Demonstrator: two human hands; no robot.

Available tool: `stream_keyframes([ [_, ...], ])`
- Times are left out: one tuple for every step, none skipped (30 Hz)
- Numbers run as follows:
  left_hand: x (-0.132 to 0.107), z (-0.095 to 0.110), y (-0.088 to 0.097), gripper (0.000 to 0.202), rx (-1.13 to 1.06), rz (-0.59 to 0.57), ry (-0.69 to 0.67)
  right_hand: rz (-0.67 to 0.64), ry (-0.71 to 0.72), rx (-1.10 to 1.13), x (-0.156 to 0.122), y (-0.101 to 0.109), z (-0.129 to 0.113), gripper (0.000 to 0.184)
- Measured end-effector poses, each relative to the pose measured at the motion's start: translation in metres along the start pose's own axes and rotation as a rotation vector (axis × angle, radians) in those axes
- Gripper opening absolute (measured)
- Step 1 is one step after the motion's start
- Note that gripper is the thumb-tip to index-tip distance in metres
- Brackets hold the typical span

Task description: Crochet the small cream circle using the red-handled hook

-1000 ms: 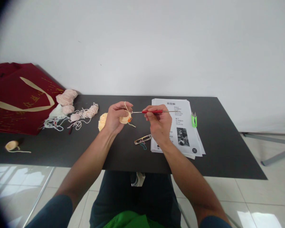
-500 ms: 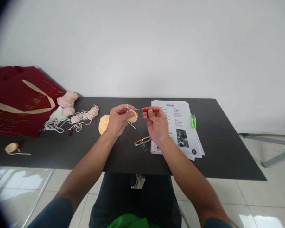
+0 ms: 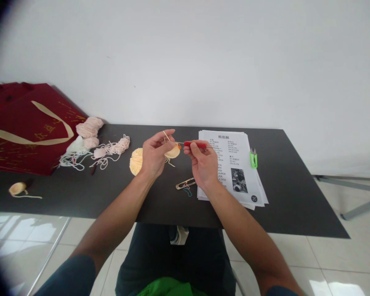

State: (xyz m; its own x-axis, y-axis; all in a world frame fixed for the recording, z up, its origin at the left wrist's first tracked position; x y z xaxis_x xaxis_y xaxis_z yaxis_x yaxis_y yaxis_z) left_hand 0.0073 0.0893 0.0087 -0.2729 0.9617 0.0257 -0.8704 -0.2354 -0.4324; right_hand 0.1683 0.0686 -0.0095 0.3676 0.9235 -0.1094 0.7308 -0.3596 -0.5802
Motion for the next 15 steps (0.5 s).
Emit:
stream_keyframes([
  [0.000, 0.000, 0.000, 0.036, 0.004, 0.003, -0.002, 0.009, 0.003, 0.003, 0.000, 0.001, -0.001, 0.018],
  [0.000, 0.001, 0.001, 0.036, 0.014, 0.007, -0.007, 0.014, 0.003, 0.006, 0.001, 0.002, -0.001, 0.019],
  [0.000, 0.001, 0.001, 0.035, 0.031, 0.008, -0.014, 0.012, 0.005, 0.006, 0.001, 0.002, -0.002, 0.019],
  [0.000, 0.002, 0.001, 0.034, 0.052, 0.007, -0.023, 0.005, 0.010, 0.002, 0.001, 0.002, -0.002, 0.019],
  [0.000, 0.002, 0.002, 0.033, 0.077, 0.004, -0.033, -0.010, 0.017, -0.005, 0.000, 0.001, -0.003, 0.019],
  [0.000, 0.003, 0.002, 0.032, 0.103, 0.001, -0.043, -0.026, 0.026, -0.014, -0.001, 0.000, -0.004, 0.020],
  [-0.001, 0.003, 0.002, 0.031, 0.129, -0.003, -0.052, -0.043, 0.033, -0.022, -0.003, -0.001, -0.005, 0.021],
  [-0.001, 0.004, 0.001, 0.031, 0.150, -0.010, -0.058, -0.058, 0.037, -0.027, -0.004, -0.002, -0.005, 0.022],
  [-0.002, 0.004, 0.001, 0.031, 0.164, -0.020, -0.060, -0.069, 0.036, -0.028, -0.005, -0.004, -0.005, 0.023],
  [-0.002, 0.003, 0.000, 0.032, 0.168, -0.033, -0.057, -0.074, 0.031, -0.027, -0.006, -0.005, -0.005, 0.024],
  [-0.003, 0.003, -0.001, 0.032, 0.161, -0.048, -0.049, -0.073, 0.028, -0.023, -0.006, -0.005, -0.005, 0.024],
  [-0.004, 0.002, -0.002, 0.032, 0.146, -0.063, -0.038, -0.068, 0.030, -0.020, -0.007, -0.006, -0.005, 0.024],
  [-0.004, 0.001, -0.003, 0.032, 0.124, -0.073, -0.027, -0.061, 0.040, -0.019, -0.007, -0.007, -0.006, 0.023],
  [-0.004, 0.000, -0.003, 0.030, 0.101, -0.077, -0.016, -0.052, 0.063, -0.023, -0.008, -0.008, -0.007, 0.022],
  [-0.004, 0.000, -0.003, 0.029, 0.078, -0.074, -0.009, -0.042, 0.098, -0.032, -0.009, -0.008, -0.010, 0.020],
])
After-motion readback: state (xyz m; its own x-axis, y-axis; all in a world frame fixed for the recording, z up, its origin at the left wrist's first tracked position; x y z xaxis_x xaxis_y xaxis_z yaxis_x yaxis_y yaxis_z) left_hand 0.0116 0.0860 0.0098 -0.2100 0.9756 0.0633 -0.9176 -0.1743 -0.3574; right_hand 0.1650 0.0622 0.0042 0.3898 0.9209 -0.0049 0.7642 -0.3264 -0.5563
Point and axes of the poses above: each hand's wrist, its own x-axis towards the middle knuckle, its own y-axis out of the back of the hand, z = x × y, the point moved 8 cm from there along x, towards the middle knuckle, and after that the axes turned 13 degrees about z, right-handed, at the moved point
